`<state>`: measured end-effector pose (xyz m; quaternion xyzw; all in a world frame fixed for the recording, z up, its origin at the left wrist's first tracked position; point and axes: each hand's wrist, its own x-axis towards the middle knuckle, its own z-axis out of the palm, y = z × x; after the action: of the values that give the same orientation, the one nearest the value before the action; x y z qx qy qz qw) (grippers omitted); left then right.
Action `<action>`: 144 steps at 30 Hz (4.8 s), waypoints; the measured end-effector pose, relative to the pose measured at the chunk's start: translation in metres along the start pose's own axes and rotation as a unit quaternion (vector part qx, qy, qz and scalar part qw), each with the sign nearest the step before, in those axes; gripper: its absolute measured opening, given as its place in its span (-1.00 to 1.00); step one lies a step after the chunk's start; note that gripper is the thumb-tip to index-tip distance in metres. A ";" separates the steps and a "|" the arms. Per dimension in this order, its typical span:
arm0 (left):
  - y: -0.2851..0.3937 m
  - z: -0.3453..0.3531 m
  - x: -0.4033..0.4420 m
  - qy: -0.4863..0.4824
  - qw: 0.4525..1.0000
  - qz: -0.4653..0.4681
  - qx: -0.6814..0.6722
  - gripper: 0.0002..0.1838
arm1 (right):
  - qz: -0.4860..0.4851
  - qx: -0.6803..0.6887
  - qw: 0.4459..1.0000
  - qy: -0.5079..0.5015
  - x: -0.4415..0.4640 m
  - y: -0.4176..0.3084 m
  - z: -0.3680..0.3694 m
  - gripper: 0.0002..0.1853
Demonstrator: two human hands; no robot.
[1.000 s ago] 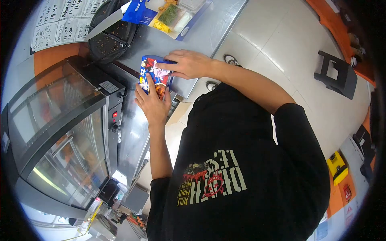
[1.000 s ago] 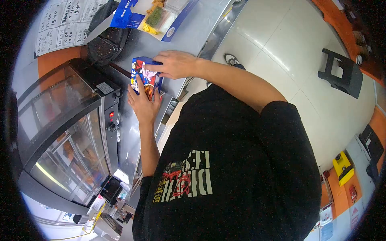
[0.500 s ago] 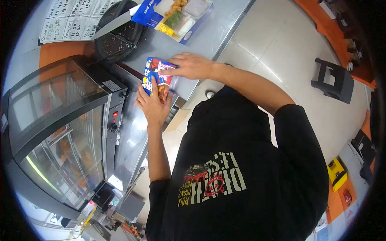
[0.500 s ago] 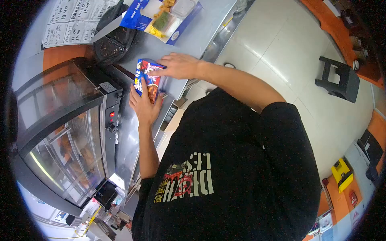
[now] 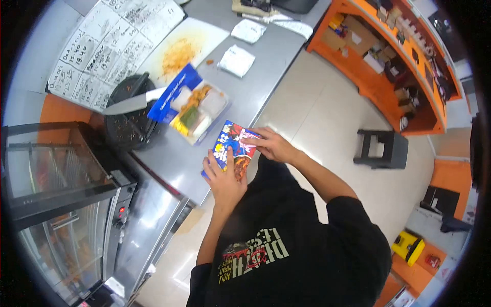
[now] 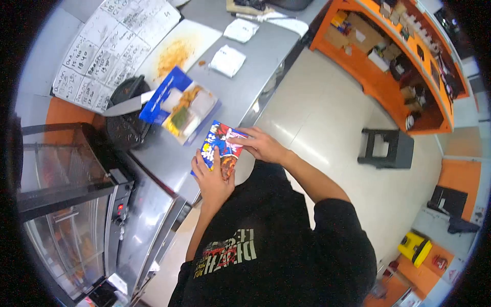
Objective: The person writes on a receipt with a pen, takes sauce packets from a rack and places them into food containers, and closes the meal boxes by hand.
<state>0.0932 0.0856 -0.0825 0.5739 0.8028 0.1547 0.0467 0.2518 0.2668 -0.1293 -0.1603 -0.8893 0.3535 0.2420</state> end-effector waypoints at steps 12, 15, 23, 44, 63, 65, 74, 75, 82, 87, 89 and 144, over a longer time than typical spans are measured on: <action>0.129 0.060 0.249 0.005 0.999 -0.052 -0.016 -0.05 | 0.008 0.047 0.998 -0.045 0.116 0.238 -0.224 -0.56; 0.123 0.061 0.260 0.008 0.998 -0.052 -0.023 -0.07 | 0.082 0.054 0.983 0.153 0.222 0.270 -0.268 -0.66; 0.141 0.056 0.272 -0.042 0.992 -0.114 0.044 -0.11 | 0.198 -0.017 0.977 -0.078 0.384 0.378 -0.301 -0.60; 0.161 0.063 0.282 -0.090 0.974 -0.164 0.129 -0.12 | 0.121 0.351 0.925 0.078 0.311 0.426 -0.263 -0.91; 0.141 0.022 0.290 -0.176 0.972 -0.152 -0.030 0.48 | 0.190 0.367 0.908 0.071 0.064 0.202 -0.195 -0.84; 0.141 0.023 0.291 -0.186 0.970 -0.156 -0.018 0.49 | 0.226 0.383 0.893 0.067 0.057 0.184 -0.167 -0.82; 0.140 0.027 0.286 -0.182 0.971 -0.156 -0.010 0.49 | 0.215 0.358 0.902 0.110 0.065 0.151 -0.132 -0.83; 0.140 0.028 0.286 -0.183 0.970 -0.159 -0.009 0.48 | 0.214 0.349 0.906 0.110 0.067 0.152 -0.132 -0.83; 0.141 0.025 0.287 -0.182 0.969 -0.163 -0.018 0.44 | 0.215 0.282 0.926 0.128 0.083 0.146 -0.133 -0.78; 0.142 0.022 0.288 -0.188 0.966 -0.173 -0.022 0.45 | 0.284 0.279 0.914 0.079 0.085 0.148 -0.136 -0.69; 0.142 0.022 0.289 -0.191 0.966 -0.173 -0.021 0.45 | 0.295 0.280 0.911 0.075 0.086 0.149 -0.136 -0.67; 0.118 0.012 0.305 -0.261 0.948 -0.166 -0.070 0.51 | -0.022 0.054 0.990 0.132 0.090 0.200 -0.129 -0.85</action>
<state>0.1004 0.4079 -0.0265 0.4483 0.8335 0.0452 0.3196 0.2693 0.5184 -0.1602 -0.1732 -0.8324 0.3712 0.3733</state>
